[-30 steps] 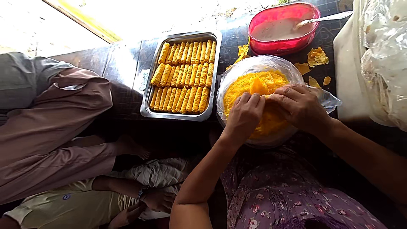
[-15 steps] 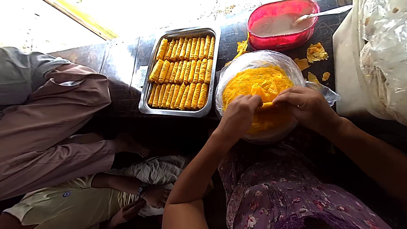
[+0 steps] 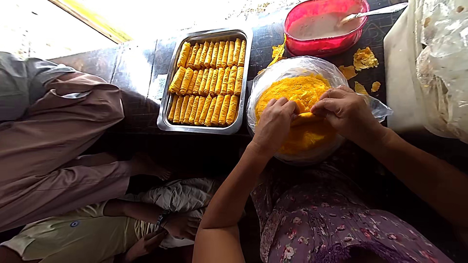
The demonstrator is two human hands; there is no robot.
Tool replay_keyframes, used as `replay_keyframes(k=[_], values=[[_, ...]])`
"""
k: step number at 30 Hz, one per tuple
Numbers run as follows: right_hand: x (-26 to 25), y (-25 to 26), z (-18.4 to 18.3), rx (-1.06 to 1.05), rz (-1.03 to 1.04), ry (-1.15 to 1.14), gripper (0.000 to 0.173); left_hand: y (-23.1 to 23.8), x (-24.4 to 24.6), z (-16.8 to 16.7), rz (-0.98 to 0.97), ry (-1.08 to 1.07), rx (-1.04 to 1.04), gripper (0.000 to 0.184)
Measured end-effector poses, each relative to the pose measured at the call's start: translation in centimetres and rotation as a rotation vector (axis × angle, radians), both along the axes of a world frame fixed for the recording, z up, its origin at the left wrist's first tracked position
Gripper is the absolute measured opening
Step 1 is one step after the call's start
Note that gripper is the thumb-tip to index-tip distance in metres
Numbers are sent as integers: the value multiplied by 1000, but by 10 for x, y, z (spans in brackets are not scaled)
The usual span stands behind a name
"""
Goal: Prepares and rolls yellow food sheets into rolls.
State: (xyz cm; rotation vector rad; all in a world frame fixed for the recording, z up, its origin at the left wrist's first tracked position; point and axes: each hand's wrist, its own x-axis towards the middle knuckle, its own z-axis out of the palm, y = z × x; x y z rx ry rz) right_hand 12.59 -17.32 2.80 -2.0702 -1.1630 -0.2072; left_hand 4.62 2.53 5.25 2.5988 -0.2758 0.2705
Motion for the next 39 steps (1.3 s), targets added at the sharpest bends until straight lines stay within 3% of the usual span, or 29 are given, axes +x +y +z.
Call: replay_keyframes(k=[5,7,15,24,28,32,37,39], values=[[-32,8,11,-150,-50,-168,23,-21,-17,5,28,-120,170,17],[-33,8,9,-174,-53,-188,23,-23,-19,5,33,-104,209,10],[-16,11,3,-144,15,-118,17,-16,-9,8,-25,-10,239,9],[-9,8,3,-129,78,-89,14,-18,-8,1,-33,-71,259,7],[15,4,28,-120,154,113,22,-22,-9,-2,-1,-131,283,10],[64,23,55,-120,-212,122,34,-24,-14,4,-16,-140,354,13],[134,57,50,-567,-526,217,72,-26,-33,2,6,-157,365,15],[150,68,41,-715,-568,264,68,-29,-41,-3,23,-166,376,19]])
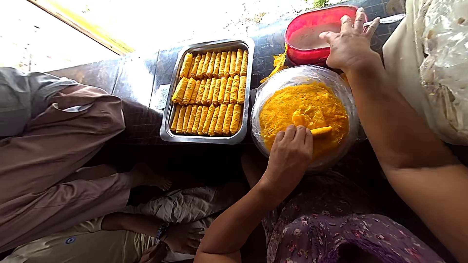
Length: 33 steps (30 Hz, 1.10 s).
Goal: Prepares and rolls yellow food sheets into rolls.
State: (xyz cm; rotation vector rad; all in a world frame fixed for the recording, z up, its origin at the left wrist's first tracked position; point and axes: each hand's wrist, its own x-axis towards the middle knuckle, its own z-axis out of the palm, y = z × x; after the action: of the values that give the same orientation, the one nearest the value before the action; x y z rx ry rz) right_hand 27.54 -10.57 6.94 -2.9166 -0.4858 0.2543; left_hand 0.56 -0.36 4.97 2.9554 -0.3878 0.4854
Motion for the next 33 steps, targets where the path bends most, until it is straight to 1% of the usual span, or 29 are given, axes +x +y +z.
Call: replay_keyframes(k=[2,3,6,8,10,13,14,16,18,20,22,25,28,31,33], values=[[8,5,-5,-94,-24,17,49,-2,-4,-4,9,-29,13,23],[10,7,-6,-125,-28,14,43,-2,-5,-6,6,-39,20,24],[6,6,-1,-95,-20,-20,38,-1,-4,-8,-22,-38,20,25],[-4,0,3,65,2,-96,37,0,-2,-8,-33,-39,20,24],[-25,-9,9,279,71,-190,35,1,-1,-8,-37,-36,14,23],[-71,-32,10,594,350,-203,29,2,-2,-11,-32,-40,-35,23],[-86,-41,5,668,445,-186,31,2,-2,-12,-31,-39,-49,23],[-111,-58,-12,733,594,-186,40,2,-2,-13,-31,-44,-56,23],[-126,-72,-32,673,690,-266,53,1,-2,-14,-28,-47,-49,23],[-129,-82,-46,536,772,-361,60,1,-1,-15,-26,-53,-38,22],[-125,-86,-50,390,818,-417,60,1,0,-14,-27,-54,-21,22],[-118,-83,-41,273,787,-463,66,0,0,-12,-25,-43,-12,21],[-116,-80,-32,265,733,-469,69,0,-1,-12,-21,-43,-20,21],[-120,-84,-35,365,833,-463,64,1,-1,-13,-18,-38,-19,22],[-122,-86,-39,369,906,-421,60,2,-1,-13,-28,-24,-15,23]])
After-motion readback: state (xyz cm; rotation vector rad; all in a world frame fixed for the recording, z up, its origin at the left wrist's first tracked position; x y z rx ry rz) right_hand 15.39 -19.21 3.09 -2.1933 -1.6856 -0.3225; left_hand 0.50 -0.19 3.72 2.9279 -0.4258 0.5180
